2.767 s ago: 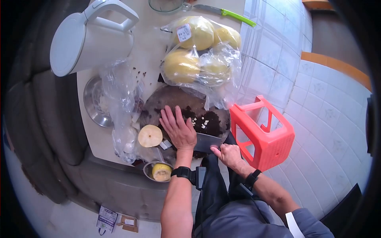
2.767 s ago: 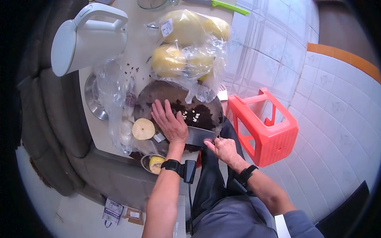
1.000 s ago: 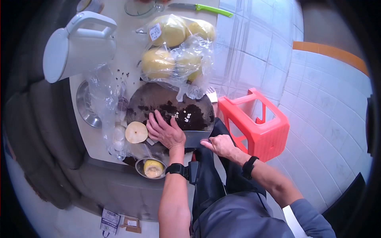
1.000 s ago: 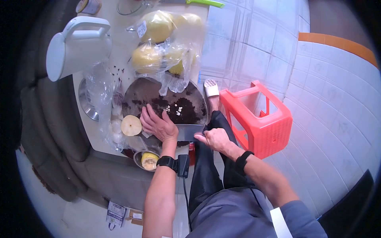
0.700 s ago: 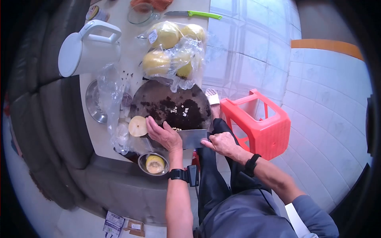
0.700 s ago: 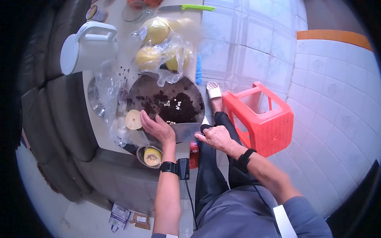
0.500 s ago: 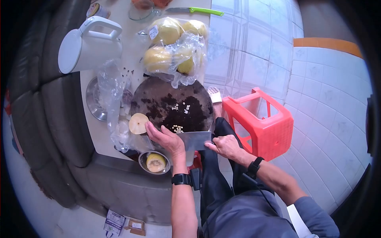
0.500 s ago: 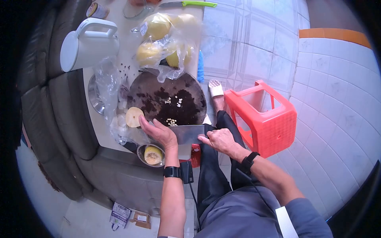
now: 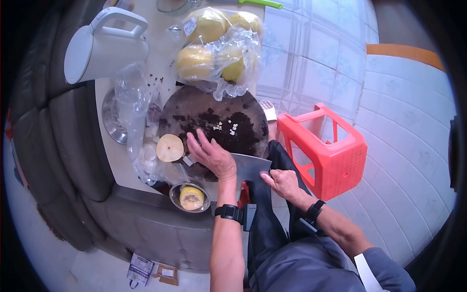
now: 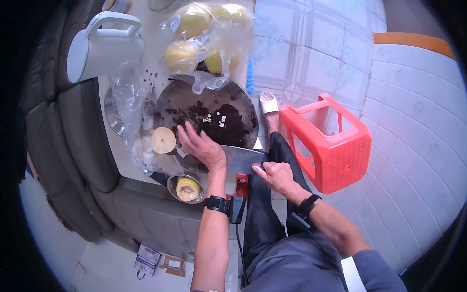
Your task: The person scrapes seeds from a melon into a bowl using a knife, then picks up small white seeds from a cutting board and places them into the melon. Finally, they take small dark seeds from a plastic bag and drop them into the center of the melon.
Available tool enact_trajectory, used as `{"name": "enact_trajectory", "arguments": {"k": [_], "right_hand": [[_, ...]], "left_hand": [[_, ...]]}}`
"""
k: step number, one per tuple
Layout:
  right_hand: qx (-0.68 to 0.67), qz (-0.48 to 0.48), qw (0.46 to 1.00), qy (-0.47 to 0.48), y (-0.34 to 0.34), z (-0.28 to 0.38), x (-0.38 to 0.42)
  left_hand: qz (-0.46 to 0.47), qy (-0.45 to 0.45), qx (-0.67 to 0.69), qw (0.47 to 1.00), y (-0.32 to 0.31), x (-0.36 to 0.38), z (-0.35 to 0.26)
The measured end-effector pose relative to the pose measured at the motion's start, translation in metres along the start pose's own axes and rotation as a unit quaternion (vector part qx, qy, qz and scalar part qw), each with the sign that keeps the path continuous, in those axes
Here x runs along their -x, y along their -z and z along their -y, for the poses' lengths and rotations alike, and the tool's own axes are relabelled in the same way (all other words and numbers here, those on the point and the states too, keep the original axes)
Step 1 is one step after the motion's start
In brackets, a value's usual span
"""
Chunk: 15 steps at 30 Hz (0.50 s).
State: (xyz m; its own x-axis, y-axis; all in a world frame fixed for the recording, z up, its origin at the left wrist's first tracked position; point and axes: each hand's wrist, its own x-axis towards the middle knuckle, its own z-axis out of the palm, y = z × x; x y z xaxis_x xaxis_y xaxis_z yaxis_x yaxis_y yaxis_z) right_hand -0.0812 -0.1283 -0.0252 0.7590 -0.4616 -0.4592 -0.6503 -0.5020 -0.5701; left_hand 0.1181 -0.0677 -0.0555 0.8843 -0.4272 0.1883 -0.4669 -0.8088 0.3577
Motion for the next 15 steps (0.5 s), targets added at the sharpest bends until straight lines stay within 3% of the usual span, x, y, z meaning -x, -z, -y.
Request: {"name": "enact_trajectory", "arguments": {"k": [5, 15], "right_hand": [[0.016, 0.003, 1.0, -0.025, 0.003, -0.01, -0.006], [0.03, 0.071, 0.995, -0.058, 0.015, -0.004, -0.016]], "left_hand": [[-0.006, -0.027, -0.019, 0.999, -0.013, -0.005, -0.01], [0.053, 0.017, 0.0, 0.998, -0.016, -0.007, -0.012]]}}
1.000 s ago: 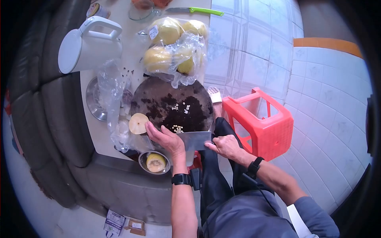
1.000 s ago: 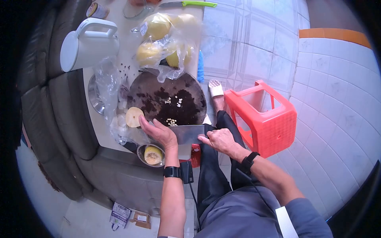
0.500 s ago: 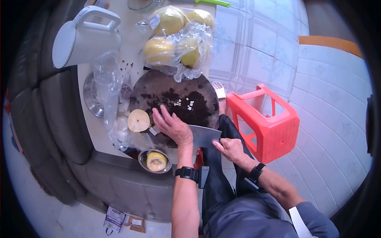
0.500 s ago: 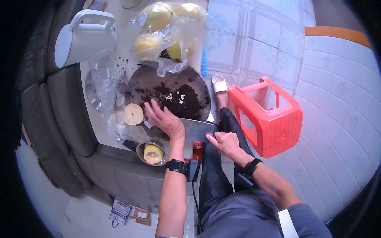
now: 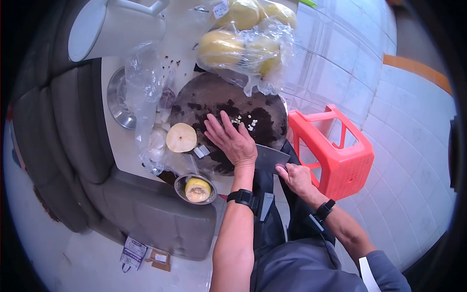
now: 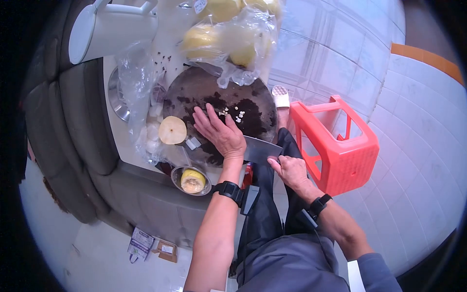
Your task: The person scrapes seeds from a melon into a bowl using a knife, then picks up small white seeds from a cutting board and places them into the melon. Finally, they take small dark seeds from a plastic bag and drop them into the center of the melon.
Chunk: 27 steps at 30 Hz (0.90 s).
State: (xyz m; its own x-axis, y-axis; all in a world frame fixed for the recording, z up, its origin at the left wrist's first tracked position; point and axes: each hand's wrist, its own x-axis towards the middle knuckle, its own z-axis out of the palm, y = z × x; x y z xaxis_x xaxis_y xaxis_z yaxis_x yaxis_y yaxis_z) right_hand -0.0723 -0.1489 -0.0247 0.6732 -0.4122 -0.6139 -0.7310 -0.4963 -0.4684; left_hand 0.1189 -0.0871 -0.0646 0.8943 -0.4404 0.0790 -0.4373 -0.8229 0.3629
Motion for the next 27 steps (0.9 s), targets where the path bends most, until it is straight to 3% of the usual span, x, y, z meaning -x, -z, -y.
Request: {"name": "enact_trajectory", "arguments": {"k": [14, 22, 26, 27], "right_hand": [[-0.017, 0.103, 0.993, -0.058, 0.019, 0.01, -0.007], [0.048, 0.063, 0.995, -0.053, 0.023, 0.014, -0.003], [0.046, 0.004, 0.999, 0.009, 0.031, 0.011, -0.005], [0.064, -0.011, 0.998, 0.024, 0.033, 0.009, -0.006]], "left_hand": [[0.079, 0.02, -0.056, 0.995, 0.003, -0.005, -0.005], [0.051, 0.03, -0.038, 0.998, 0.004, -0.01, -0.005], [0.042, 0.038, -0.028, 0.998, 0.008, -0.014, -0.008], [0.013, 0.041, 0.028, 0.999, 0.011, -0.017, -0.009]]}}
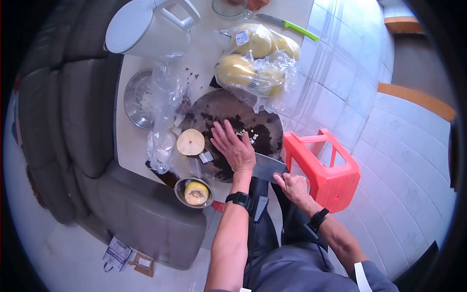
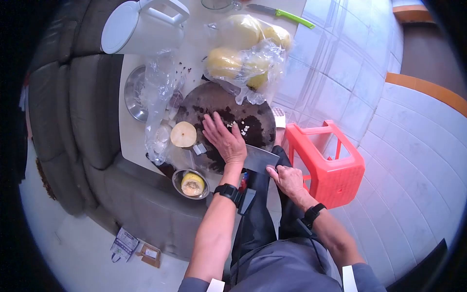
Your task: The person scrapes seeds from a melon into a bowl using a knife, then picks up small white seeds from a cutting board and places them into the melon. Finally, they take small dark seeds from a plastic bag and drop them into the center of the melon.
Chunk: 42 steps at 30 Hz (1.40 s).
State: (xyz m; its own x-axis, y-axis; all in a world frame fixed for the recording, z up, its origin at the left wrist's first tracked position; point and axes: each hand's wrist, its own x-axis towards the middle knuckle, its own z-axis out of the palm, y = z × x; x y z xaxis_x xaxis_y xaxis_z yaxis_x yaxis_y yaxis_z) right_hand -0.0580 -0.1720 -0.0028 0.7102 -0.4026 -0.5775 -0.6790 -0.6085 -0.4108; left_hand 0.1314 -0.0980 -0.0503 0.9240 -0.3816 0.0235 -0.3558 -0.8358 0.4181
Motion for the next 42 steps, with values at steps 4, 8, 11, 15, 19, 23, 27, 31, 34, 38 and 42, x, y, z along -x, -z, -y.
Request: {"name": "enact_trajectory", "arguments": {"k": [4, 8, 11, 15, 19, 23, 27, 31, 34, 38, 42], "right_hand": [[0.02, -0.002, 0.999, 0.027, 0.003, -0.005, 0.002], [0.001, -0.037, 0.996, 0.076, -0.003, 0.003, 0.009], [-0.022, -0.048, 0.996, 0.077, -0.016, 0.007, 0.013], [-0.031, -0.041, 0.996, 0.071, -0.024, 0.009, 0.01], [-0.057, -0.026, 0.997, 0.049, -0.035, 0.008, 0.009], [-0.083, -0.014, 0.996, 0.024, -0.042, 0.009, 0.011], [-0.107, -0.015, 0.994, 0.011, -0.053, 0.015, 0.009], [-0.096, 0.041, 0.994, -0.015, -0.052, 0.018, 0.008], [-0.108, 0.08, 0.991, -0.026, -0.052, 0.021, 0.006], [-0.169, 0.093, 0.98, -0.043, -0.064, 0.024, 0.008], [-0.176, 0.122, 0.975, -0.059, -0.055, 0.03, 0.005]], "left_hand": [[-0.052, 0.041, 0.175, 0.982, 0.016, 0.011, 0.009], [-0.071, 0.076, 0.249, 0.963, 0.031, 0.024, 0.022], [-0.081, 0.082, 0.271, 0.956, 0.031, 0.031, 0.033], [-0.06, 0.071, 0.282, 0.955, 0.029, 0.03, 0.04], [-0.04, -0.005, 0.173, 0.984, 0.021, 0.02, 0.036], [-0.037, -0.032, 0.139, 0.989, 0.012, 0.02, 0.036], [-0.021, -0.018, 0.104, 0.994, 0.006, 0.015, 0.041], [-0.024, -0.057, 0.027, 0.998, 0.005, 0.013, 0.039], [-0.004, -0.071, -0.044, 0.996, 0.006, 0.01, 0.038], [0.011, -0.072, -0.061, 0.995, 0.008, 0.006, 0.036], [0.04, -0.053, -0.068, 0.995, 0.009, 0.004, 0.036]]}}
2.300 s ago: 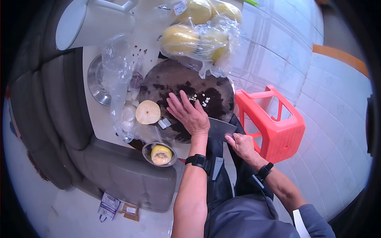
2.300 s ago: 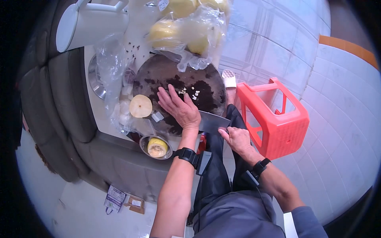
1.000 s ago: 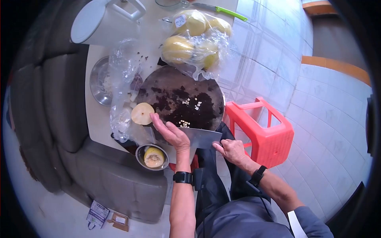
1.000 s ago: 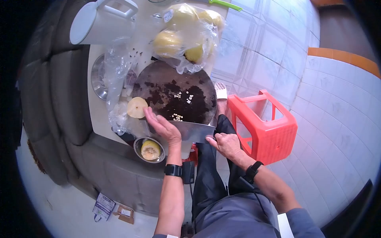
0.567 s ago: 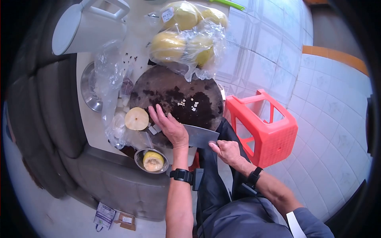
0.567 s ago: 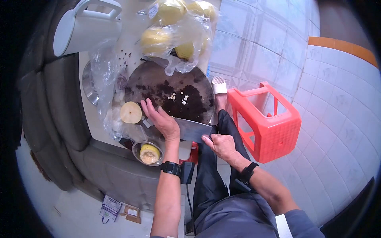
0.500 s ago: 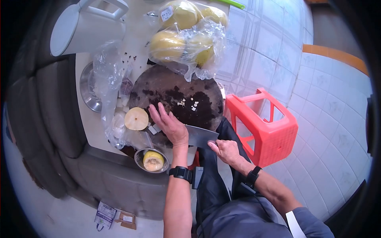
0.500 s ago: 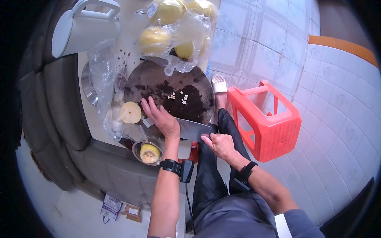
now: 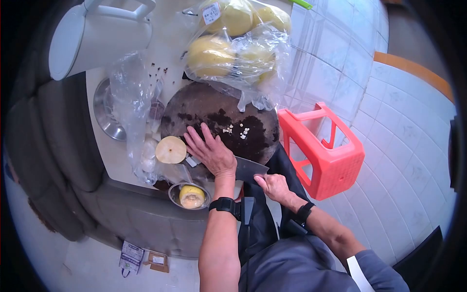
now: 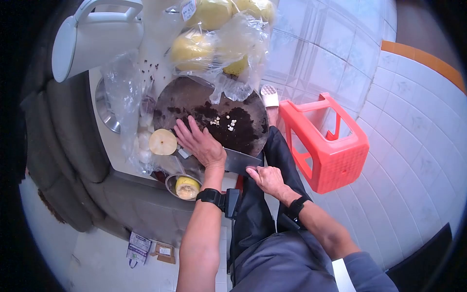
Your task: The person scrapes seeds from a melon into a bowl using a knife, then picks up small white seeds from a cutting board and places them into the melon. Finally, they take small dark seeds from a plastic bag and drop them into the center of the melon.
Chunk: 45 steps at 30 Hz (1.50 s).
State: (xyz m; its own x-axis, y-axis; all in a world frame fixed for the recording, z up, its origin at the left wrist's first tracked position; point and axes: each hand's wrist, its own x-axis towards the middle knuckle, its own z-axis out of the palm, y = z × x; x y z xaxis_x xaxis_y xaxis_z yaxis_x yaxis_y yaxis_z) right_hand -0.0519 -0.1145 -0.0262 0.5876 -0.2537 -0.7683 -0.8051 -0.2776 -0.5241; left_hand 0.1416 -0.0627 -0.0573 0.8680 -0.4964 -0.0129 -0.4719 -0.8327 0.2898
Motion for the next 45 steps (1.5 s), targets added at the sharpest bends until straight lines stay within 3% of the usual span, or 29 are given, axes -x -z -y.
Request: {"name": "enact_trajectory", "arguments": {"k": [6, 15, 19, 23, 25, 29, 33, 35, 37, 38, 41, 45], "right_hand": [[0.009, 0.026, 0.999, -0.045, -0.001, 0.014, -0.003], [0.106, -0.04, 0.992, 0.054, 0.046, 0.0, -0.003], [0.058, -0.088, 0.993, 0.053, 0.066, -0.014, 0.013], [0.092, -0.096, 0.99, 0.046, 0.061, -0.037, 0.019], [0.068, -0.126, 0.989, 0.044, 0.057, -0.04, 0.023], [0.096, -0.126, 0.986, 0.057, 0.051, -0.051, 0.026], [0.104, -0.103, 0.989, 0.02, 0.052, -0.048, 0.038], [0.106, -0.108, 0.988, 0.008, 0.052, -0.048, 0.042], [0.106, -0.106, 0.989, -0.003, 0.053, -0.05, 0.049], [0.107, -0.109, 0.988, -0.003, 0.052, -0.05, 0.05], [0.108, -0.117, 0.987, -0.005, 0.051, -0.05, 0.057], [0.078, -0.141, 0.987, -0.002, 0.049, -0.052, 0.06]], "left_hand": [[-0.03, 0.008, 0.029, 0.999, -0.001, -0.009, 0.005], [-0.076, 0.046, 0.067, 0.994, 0.003, -0.007, -0.008], [-0.076, -0.018, 0.155, 0.985, 0.021, 0.008, -0.049], [-0.031, -0.046, 0.198, 0.979, 0.022, 0.041, -0.079], [-0.011, -0.11, 0.227, 0.968, 0.02, 0.057, -0.089], [0.01, -0.112, 0.25, 0.962, 0.018, 0.075, -0.086], [-0.028, -0.064, 0.242, 0.968, 0.038, 0.093, -0.061], [-0.04, 0.017, 0.213, 0.976, 0.048, 0.107, -0.044], [-0.063, 0.168, 0.219, 0.959, 0.045, 0.118, -0.025], [-0.007, 0.26, 0.281, 0.924, 0.051, 0.117, -0.017], [0.059, 0.242, 0.293, 0.923, 0.045, 0.107, -0.002], [0.055, 0.221, 0.289, 0.93, 0.035, 0.086, -0.003]]}}
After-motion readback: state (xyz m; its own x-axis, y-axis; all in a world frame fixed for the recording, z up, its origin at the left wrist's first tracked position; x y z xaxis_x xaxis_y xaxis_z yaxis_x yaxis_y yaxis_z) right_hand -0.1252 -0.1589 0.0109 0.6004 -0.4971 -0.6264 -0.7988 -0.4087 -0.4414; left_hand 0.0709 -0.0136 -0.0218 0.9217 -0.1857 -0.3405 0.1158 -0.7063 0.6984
